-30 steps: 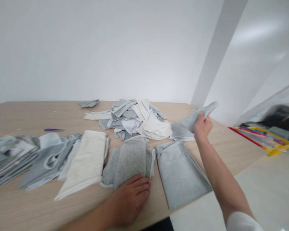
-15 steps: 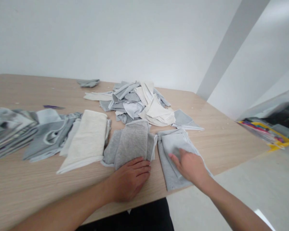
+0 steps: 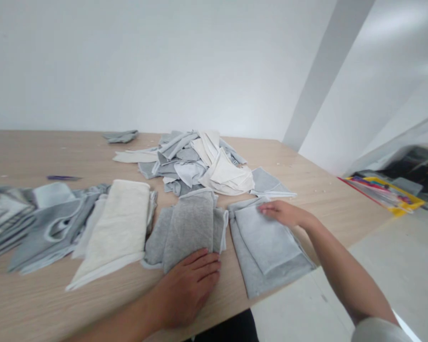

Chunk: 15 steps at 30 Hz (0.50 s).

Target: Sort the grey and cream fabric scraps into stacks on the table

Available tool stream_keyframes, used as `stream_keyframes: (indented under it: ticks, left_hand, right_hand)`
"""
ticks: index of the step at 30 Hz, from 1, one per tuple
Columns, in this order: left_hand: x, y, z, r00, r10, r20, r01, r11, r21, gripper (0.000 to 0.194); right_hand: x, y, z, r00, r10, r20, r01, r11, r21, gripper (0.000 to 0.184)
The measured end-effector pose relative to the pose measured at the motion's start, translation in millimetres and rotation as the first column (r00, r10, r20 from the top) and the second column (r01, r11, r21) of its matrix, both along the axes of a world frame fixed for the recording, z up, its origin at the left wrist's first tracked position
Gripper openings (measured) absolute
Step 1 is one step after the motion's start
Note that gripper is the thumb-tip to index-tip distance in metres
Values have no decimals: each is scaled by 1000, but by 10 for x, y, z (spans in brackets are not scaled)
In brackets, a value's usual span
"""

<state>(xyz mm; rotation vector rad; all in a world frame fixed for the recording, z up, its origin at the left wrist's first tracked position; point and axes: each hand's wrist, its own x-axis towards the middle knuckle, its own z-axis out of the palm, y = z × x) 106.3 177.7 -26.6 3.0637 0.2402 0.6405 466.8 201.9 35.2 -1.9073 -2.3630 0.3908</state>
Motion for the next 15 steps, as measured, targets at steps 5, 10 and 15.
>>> stream_keyframes:
  ticks: [5,10,15]
  left_hand:
    - [-17,-3,12,999,14,-42,-13,1000,27,34]
    - [-43,22,11,996,4,-94,3,997,81,43]
    - [-45,18,-70,1000,-2,22,1,999,52,41]
  right_hand:
    - [414,671,-54,920,-343,191,311,933,180,36]
    - [473,944,-365,898,-355,262,329,934,138,35]
    - [601,961,-450,932,-277,235,267,961,72,33]
